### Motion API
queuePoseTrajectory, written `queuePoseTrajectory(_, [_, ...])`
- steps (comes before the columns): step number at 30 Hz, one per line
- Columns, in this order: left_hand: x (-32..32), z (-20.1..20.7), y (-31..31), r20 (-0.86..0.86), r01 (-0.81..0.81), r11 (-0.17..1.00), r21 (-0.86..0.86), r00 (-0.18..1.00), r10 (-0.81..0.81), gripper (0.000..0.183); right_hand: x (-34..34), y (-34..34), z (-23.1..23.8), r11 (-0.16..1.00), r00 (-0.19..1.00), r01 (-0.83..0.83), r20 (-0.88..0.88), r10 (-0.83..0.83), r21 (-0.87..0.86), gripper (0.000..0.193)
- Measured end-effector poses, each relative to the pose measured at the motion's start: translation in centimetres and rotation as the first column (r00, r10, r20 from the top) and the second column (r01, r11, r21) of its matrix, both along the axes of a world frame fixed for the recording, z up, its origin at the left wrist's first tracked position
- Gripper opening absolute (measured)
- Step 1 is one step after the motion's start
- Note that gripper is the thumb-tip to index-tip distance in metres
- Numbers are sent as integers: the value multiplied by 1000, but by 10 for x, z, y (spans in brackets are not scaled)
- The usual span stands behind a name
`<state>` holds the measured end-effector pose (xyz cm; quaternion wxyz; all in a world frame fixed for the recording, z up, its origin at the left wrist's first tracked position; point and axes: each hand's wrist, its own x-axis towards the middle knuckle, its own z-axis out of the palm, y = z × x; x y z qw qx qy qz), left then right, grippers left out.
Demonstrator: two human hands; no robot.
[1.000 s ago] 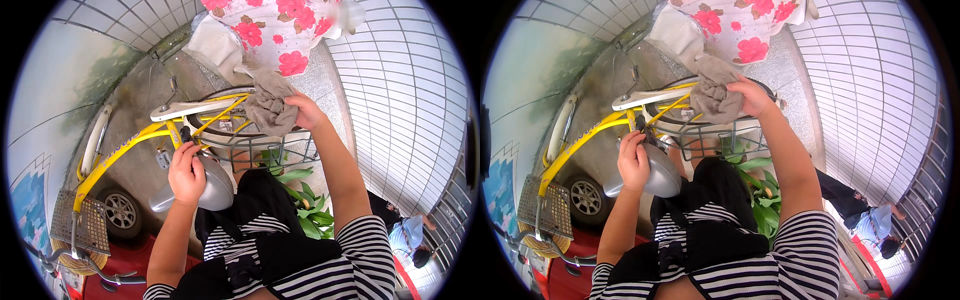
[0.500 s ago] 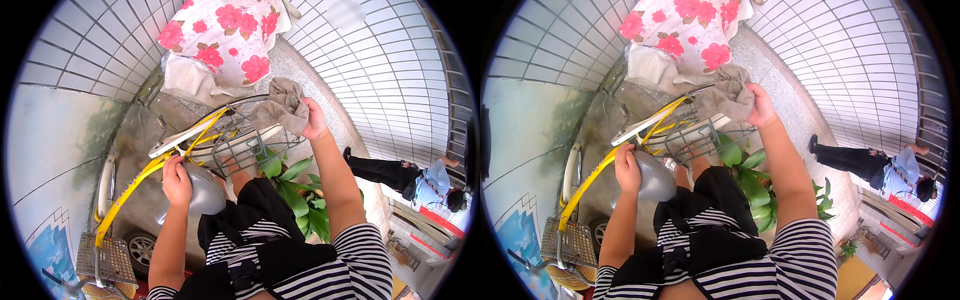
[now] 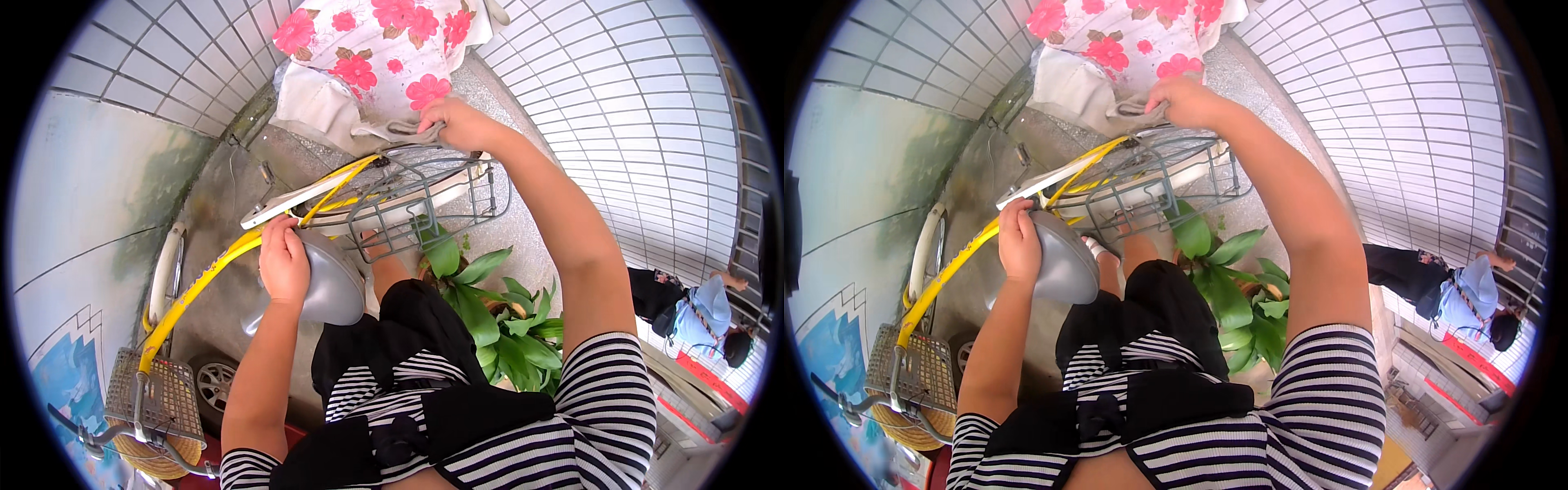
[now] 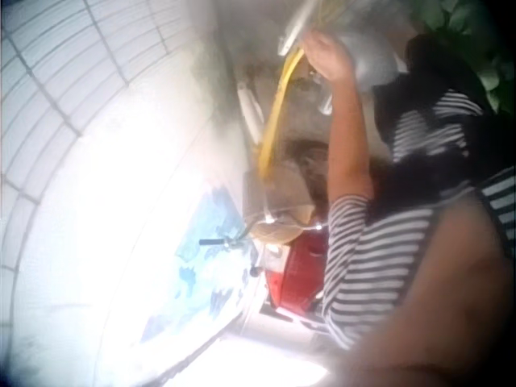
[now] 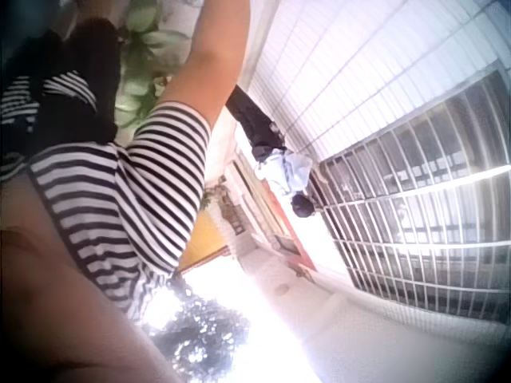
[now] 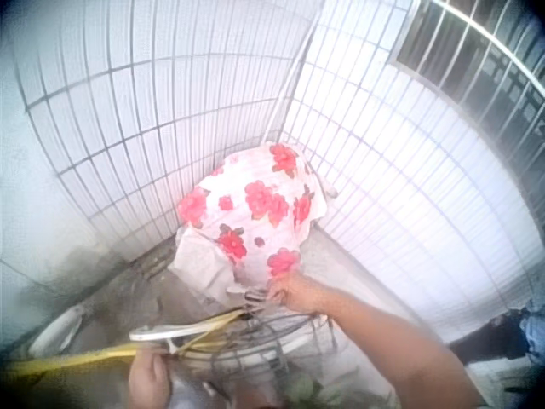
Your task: The person wipes the frame, seat post, and seat of a yellow bicycle with a cloth, and then cleans the spokes and rim of the rear wheel.
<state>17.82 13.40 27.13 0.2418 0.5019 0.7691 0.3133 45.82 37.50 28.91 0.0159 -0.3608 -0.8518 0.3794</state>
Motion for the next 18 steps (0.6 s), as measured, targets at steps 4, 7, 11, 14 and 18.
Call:
queuePoseTrajectory(4, [-1,9,0,-10,-56,994,-95,998,55,20,-63,8,-21,925,922,-354,115,370,-136,32])
queuePoseTrajectory(7, [-2,2,0,-87,-67,998,-20,994,65,20,-88,15,-59,769,734,-564,244,633,-301,35])
queuePoseTrajectory(11, [0,6,4,-44,-74,997,-34,996,72,19,-94,1,-115,630,610,-707,173,773,-322,41])
queuePoseTrajectory(14, [1,10,7,-39,-96,993,-71,995,93,19,-103,-14,-130,507,483,-804,155,862,-312,45])
queuePoseTrajectory(18, [-1,8,7,-23,-117,990,-80,993,115,19,-115,-27,-124,365,344,-841,127,930,-400,49])
